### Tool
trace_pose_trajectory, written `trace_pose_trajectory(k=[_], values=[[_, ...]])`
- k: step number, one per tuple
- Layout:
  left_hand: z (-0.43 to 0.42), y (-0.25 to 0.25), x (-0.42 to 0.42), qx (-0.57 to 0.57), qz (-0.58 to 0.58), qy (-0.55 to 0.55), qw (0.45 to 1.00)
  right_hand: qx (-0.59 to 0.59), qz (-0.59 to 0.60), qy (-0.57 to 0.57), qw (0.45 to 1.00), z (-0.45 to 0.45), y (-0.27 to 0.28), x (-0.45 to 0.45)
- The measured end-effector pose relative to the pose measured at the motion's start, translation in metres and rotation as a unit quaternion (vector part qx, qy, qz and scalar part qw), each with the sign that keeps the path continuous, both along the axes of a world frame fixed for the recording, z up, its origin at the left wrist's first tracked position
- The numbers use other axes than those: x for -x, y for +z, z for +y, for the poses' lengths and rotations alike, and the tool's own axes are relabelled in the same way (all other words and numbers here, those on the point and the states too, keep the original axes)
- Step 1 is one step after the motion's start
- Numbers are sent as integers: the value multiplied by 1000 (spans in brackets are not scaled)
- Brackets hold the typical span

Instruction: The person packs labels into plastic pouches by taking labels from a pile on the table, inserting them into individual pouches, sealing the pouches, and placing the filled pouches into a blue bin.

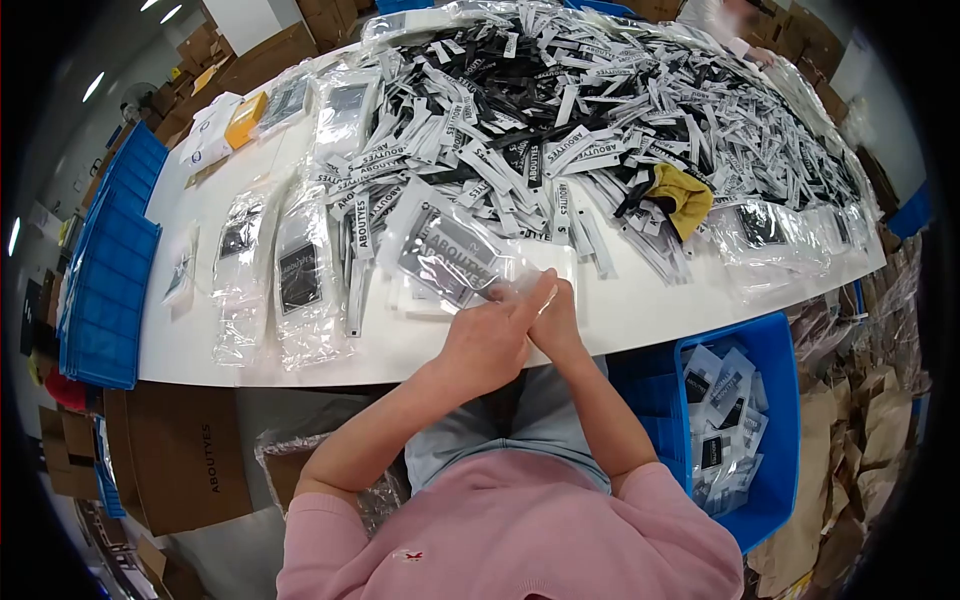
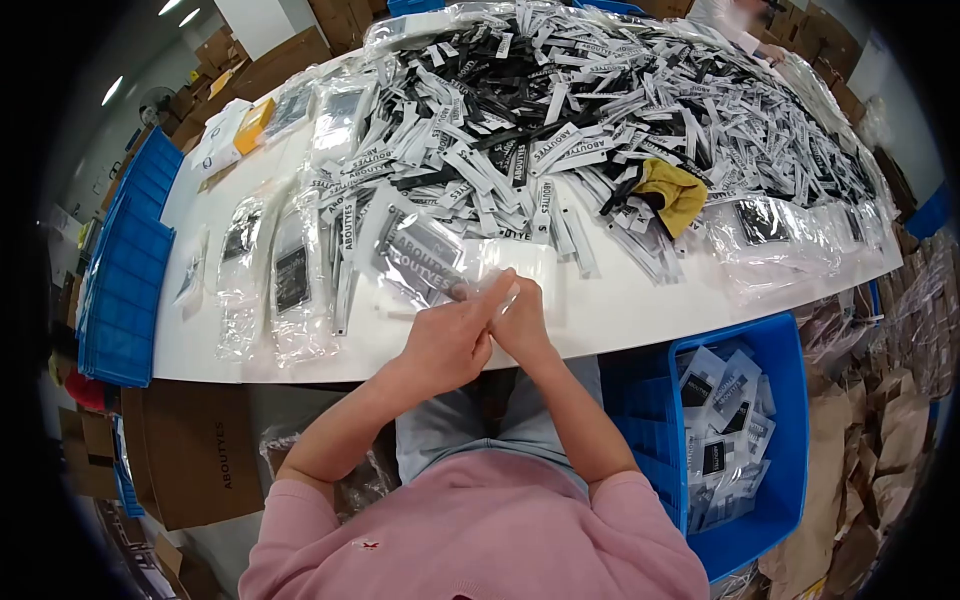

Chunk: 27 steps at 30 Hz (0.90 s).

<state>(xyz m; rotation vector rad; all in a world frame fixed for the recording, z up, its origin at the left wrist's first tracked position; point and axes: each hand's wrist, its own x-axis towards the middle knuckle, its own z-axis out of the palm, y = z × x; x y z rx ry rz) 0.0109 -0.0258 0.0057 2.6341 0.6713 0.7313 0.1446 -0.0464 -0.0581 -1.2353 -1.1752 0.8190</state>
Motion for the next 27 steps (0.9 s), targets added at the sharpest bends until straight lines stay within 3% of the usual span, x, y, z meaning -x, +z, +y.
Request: trace_pose_trajectory(k=[1,3,4,5,7,8,9,11,15,17,20,25,27], values=[[-2,13,1,93,70,2,993,0,-14,11,1000,-1,4,0],[14,24,10,79,-20,4,997,44,19,58,997,-7,19,-3],[28,30,12,-44,-23,9,999,86,51,104,989,-9,23,-4],[40,34,14,-41,-23,10,999,3,-59,99,993,-6,13,-6],[58,39,20,-162,44,-78,983,7,-73,103,992,-10,26,-5],[58,45,23,-26,88,-82,992,7,-87,104,991,-10,30,-4],[61,50,24,-26,90,-81,992,7,-85,106,991,-10,29,-6],[64,56,26,42,158,-45,986,55,66,148,985,-11,25,-11],[63,44,32,176,96,-20,979,42,131,129,982,-23,42,-5],[56,40,31,325,47,-29,944,33,-54,111,992,-25,44,-3],[40,28,30,378,-16,-2,926,47,-121,126,984,-27,44,-8],[37,22,38,315,-17,28,949,22,-141,97,985,-34,52,-5],[36,24,41,174,-42,53,982,20,-118,96,988,-34,50,-8]])
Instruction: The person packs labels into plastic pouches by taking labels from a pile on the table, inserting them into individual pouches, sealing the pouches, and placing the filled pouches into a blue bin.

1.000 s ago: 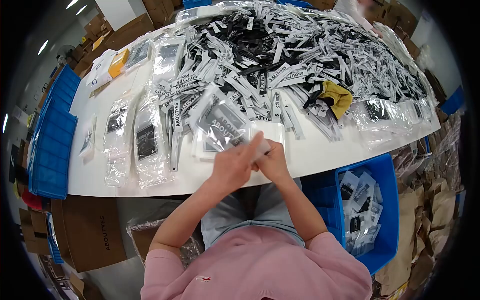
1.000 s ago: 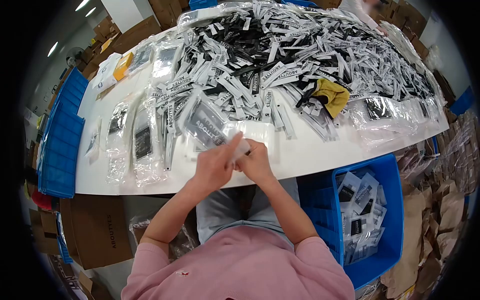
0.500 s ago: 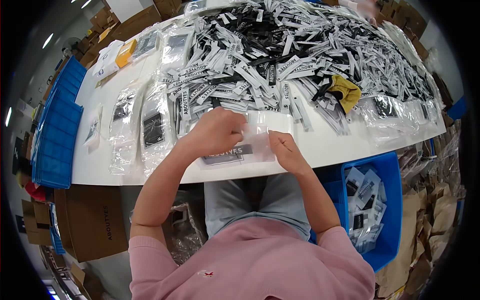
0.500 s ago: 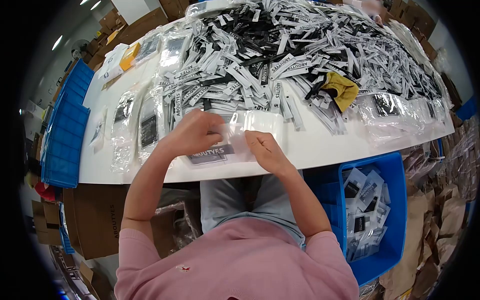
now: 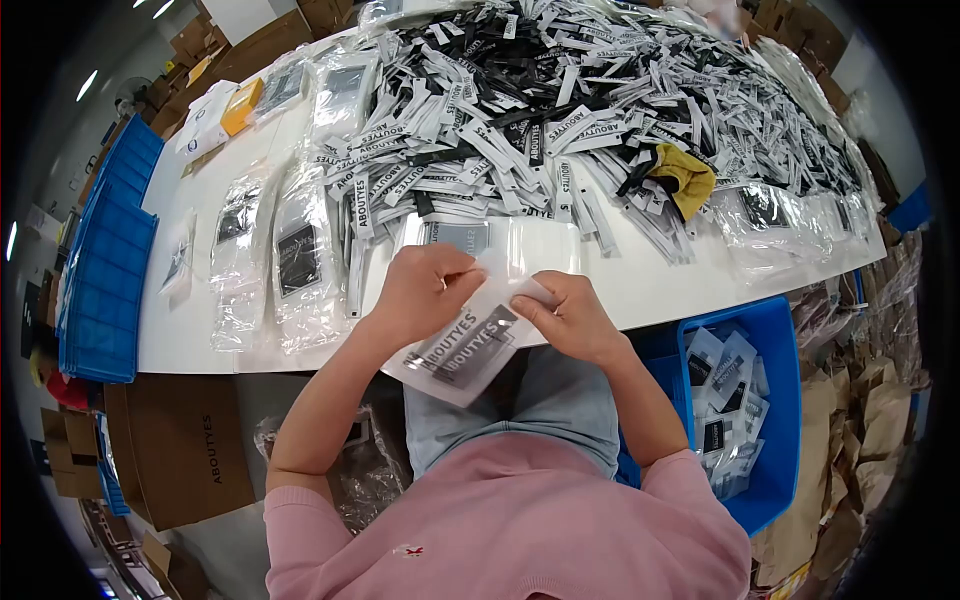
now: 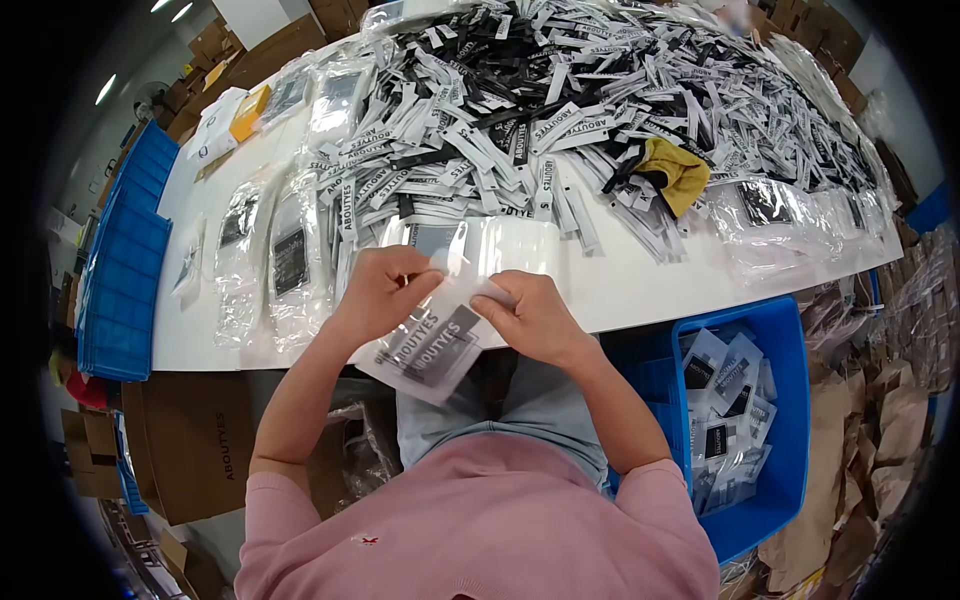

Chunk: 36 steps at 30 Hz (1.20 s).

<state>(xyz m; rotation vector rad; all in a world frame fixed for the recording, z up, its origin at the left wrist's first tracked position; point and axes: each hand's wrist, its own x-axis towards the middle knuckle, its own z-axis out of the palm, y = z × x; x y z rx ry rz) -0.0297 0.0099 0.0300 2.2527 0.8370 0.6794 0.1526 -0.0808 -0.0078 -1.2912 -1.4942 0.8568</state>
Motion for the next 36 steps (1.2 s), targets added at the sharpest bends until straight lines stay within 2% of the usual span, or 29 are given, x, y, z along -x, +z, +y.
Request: trace_pose_trajectory(k=[1,2,4,5,9,11,12,14,15,17,18,20,21,22,23,24,25,27,28,30,34,36], values=[[-2,-5,-3,-124,-22,-21,992,-28,-59,-8,998,-1,-3,0],[-5,-5,-6,-122,-23,-20,992,-55,-117,-14,992,-2,-6,0],[-12,-3,-13,-275,87,-125,949,-84,-143,-14,986,-2,-10,4],[-15,-6,-16,-299,119,-118,939,-115,-167,-14,979,-2,-11,6],[-13,-11,-22,-285,116,-137,941,-105,-136,-24,985,-15,-13,-9],[-8,-20,-18,-204,107,-132,964,-105,-193,-19,975,-30,-16,-37],[-2,-25,-12,-206,105,-133,964,-79,-181,-42,979,-42,-18,-60],[13,-36,8,-222,95,-40,970,5,-174,-110,979,-77,-11,-121],[18,-38,19,-189,110,-9,976,134,-284,-149,938,-102,-6,-164],[27,-45,41,-107,161,26,981,64,-387,-363,845,-146,-24,-225],[25,-50,39,-108,159,24,981,64,-389,-365,843,-146,-22,-227],[22,-60,33,-136,97,22,986,22,-478,-566,671,-138,-17,-234],[20,-68,24,-141,88,0,986,-63,-444,-524,724,-117,-28,-230],[16,-70,12,-143,86,0,986,-28,-337,-454,824,-88,-32,-212],[11,-70,-2,-172,81,-9,982,7,-222,-372,901,-57,-35,-188],[9,-71,-13,-202,76,-15,976,-33,-245,-276,929,-28,-40,-166],[10,-80,-18,-190,116,-18,975,-42,-261,-223,938,3,-61,-155],[10,-92,-17,-218,116,-19,969,-35,-395,-191,898,48,-59,-122],[11,-96,-13,-245,119,-27,962,-41,-394,-186,899,64,-57,-121],[13,-104,-1,-257,93,-29,961,52,-484,-177,855,94,-55,-117],[12,-105,9,-241,46,-19,969,-40,-383,-200,901,116,-80,-153],[12,-105,7,-229,38,-20,973,-30,-390,-216,895,128,-77,-158]])
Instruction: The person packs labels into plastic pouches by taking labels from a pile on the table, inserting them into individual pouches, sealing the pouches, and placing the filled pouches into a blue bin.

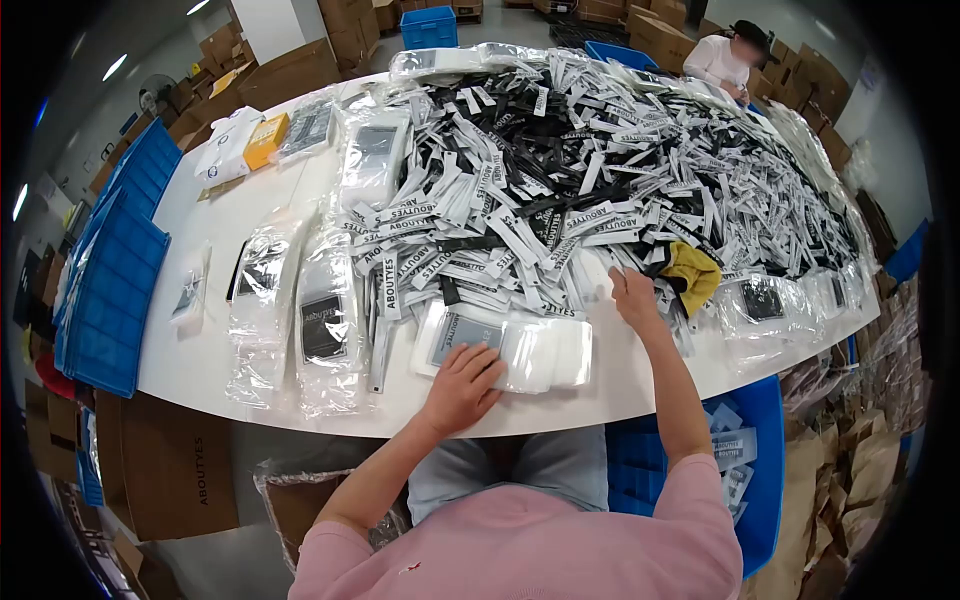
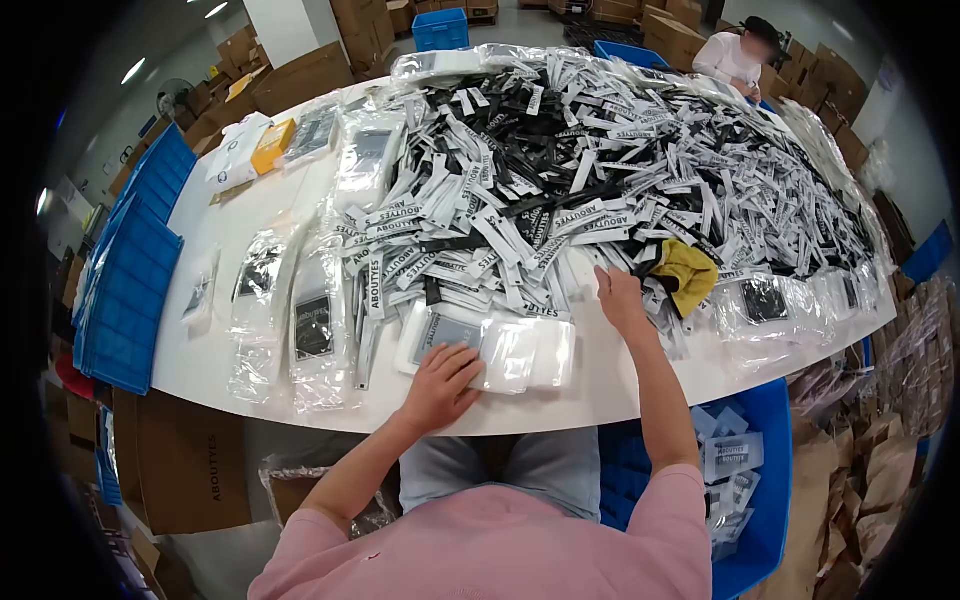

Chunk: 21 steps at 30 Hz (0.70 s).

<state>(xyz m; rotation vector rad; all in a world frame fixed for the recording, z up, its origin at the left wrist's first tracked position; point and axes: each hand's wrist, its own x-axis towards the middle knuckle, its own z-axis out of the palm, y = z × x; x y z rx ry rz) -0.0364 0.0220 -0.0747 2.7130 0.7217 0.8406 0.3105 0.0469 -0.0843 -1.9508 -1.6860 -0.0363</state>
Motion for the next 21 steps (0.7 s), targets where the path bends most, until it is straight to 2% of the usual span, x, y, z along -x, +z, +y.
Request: trace_pose_trajectory(k=[1,2,3,5,7,9,11,12,15,17,18,19,20,21], values=[[0,2,-1,5,11,-2,1000,35,178,-32,983,1,22,15],[1,2,-1,6,10,1,1000,71,350,-62,932,5,37,32],[1,2,-1,12,7,-3,1000,56,348,-41,935,15,43,50],[2,2,1,17,5,-5,1000,51,161,66,983,47,42,86],[3,3,1,28,13,-8,999,-158,47,187,968,78,40,137],[4,2,2,30,14,-10,999,-18,-63,197,978,106,41,171],[4,2,3,34,15,-12,999,55,-163,206,963,132,37,179],[4,2,4,42,9,-15,999,55,-169,216,960,139,44,177],[7,2,7,54,-7,-16,998,-80,-71,219,970,123,73,164],[7,-2,5,57,-18,-23,998,-219,-40,236,946,117,66,139],[9,-4,5,67,-37,-11,997,-200,15,204,958,109,60,129],[11,-7,5,77,-55,1,995,-94,202,167,960,84,80,130],[14,-8,4,74,-98,9,992,14,382,121,916,53,101,136],[16,-9,3,74,-98,5,992,-29,422,108,900,32,98,139]])
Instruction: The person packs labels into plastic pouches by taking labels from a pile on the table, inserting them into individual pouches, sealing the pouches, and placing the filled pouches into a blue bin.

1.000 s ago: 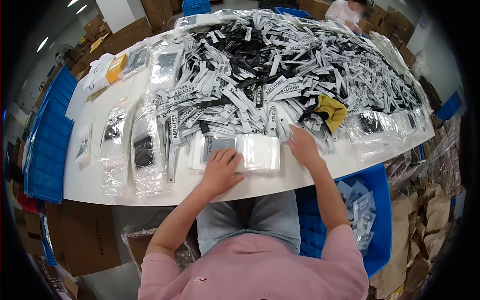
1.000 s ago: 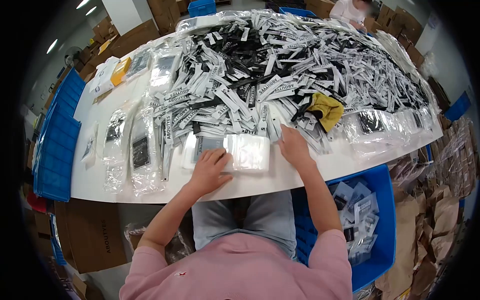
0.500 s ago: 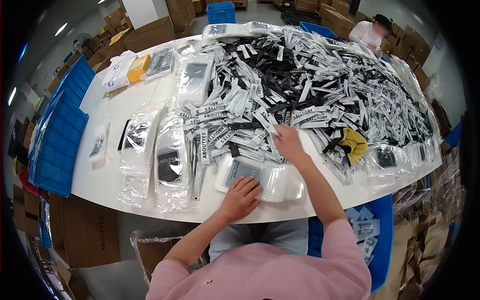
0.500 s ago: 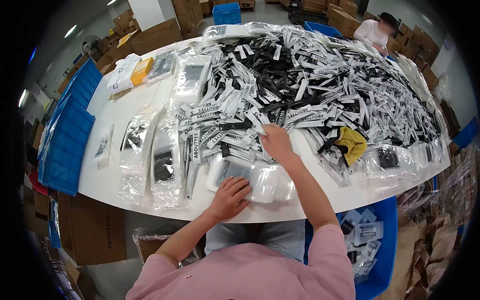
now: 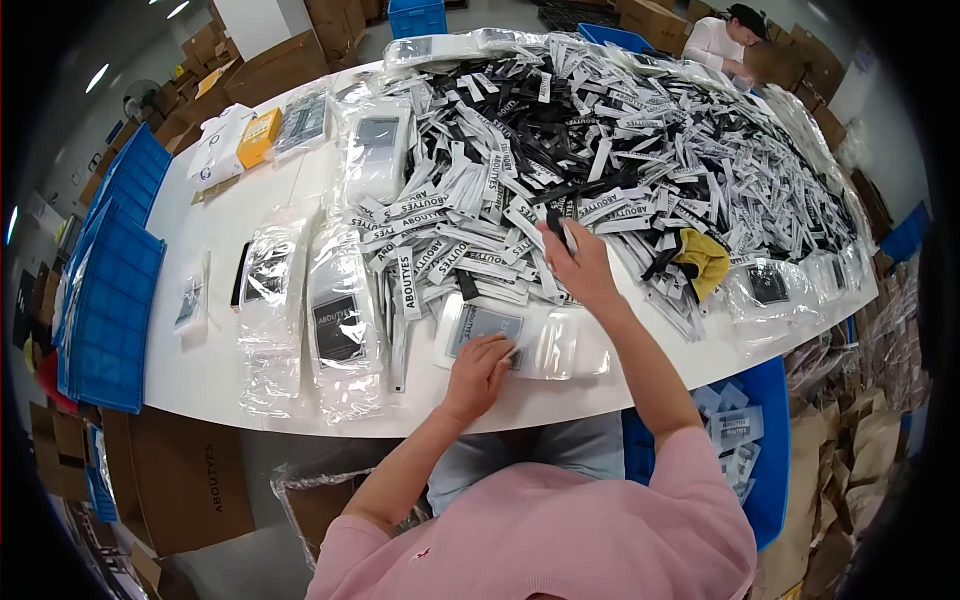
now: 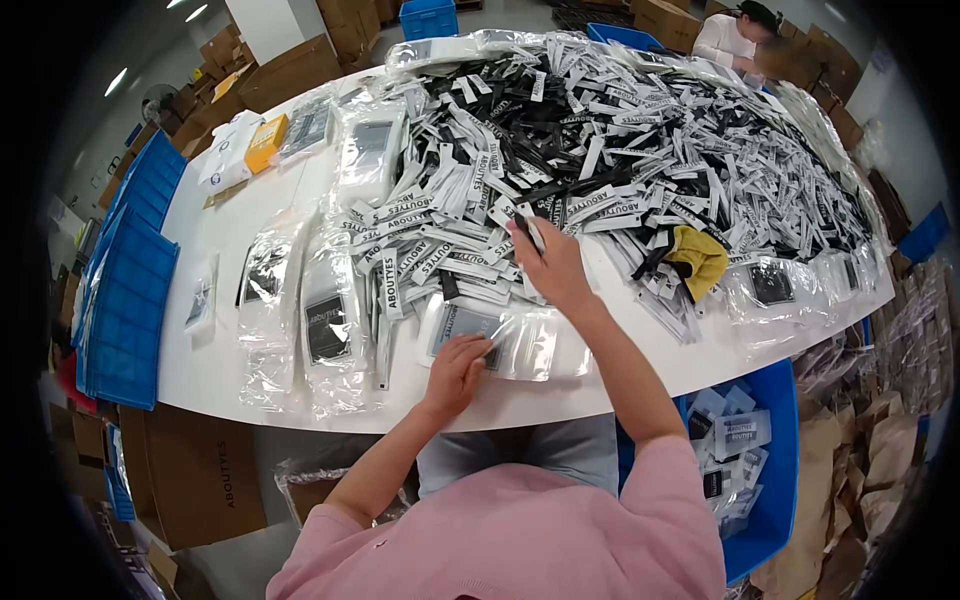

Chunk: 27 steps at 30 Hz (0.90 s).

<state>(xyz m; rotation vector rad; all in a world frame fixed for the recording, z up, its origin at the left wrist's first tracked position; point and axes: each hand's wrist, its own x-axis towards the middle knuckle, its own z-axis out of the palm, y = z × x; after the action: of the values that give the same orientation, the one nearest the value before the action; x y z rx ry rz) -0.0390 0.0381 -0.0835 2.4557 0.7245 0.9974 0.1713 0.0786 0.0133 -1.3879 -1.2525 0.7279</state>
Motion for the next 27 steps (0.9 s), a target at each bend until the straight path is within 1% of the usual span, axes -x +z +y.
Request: trace_pose_trajectory(k=[2,3,4,5,6,7,8,9,10,11,12,13,14,15,17,21,23,24,25,26,27], values=[[1,-2,-2,155,-99,46,982,-76,-16,-52,996,-48,-4,27],[4,3,-5,151,-85,65,983,-72,-9,-32,997,-74,-10,38],[7,11,-7,152,-85,62,983,-59,-27,13,998,-98,-25,46],[8,20,-9,224,-69,84,969,-127,-77,57,987,-115,-34,56],[10,26,-10,293,-52,107,949,-172,-120,126,969,-124,-53,59],[14,20,-10,289,-72,116,947,-171,-120,124,970,-131,-72,60],[18,18,-10,290,-70,115,947,-126,-117,126,977,-137,-89,62],[22,22,-9,283,-62,111,951,-80,-113,129,982,-141,-91,64],[26,26,-10,274,-55,109,954,-98,-126,94,983,-142,-91,64],[27,32,-8,286,-38,110,951,-98,-124,95,983,-142,-90,63],[25,34,-7,286,-35,111,951,-117,-99,75,985,-141,-84,62],[24,36,-8,248,-58,110,961,-136,-73,54,987,-140,-78,62],[22,38,-8,209,-80,108,969,-114,-46,46,991,-139,-72,65],[18,41,-9,209,-77,106,969,-113,-44,44,992,-138,-76,65],[9,48,-10,64,-110,103,987,-85,-45,72,993,-135,-88,61],[-11,64,-8,72,-71,66,993,-59,-36,48,996,-134,-67,53],[-11,64,-8,-100,-67,-9,993,-10,152,4,988,-129,-65,53],[-13,66,-7,-99,-65,-10,993,21,243,11,970,-128,-61,49],[-14,69,-6,-148,-32,-38,988,53,306,12,950,-127,-51,44],[-16,73,-5,-196,2,-66,978,86,367,13,926,-125,-39,39],[-17,78,-4,-196,3,-66,978,143,336,24,931,-122,-30,32]])
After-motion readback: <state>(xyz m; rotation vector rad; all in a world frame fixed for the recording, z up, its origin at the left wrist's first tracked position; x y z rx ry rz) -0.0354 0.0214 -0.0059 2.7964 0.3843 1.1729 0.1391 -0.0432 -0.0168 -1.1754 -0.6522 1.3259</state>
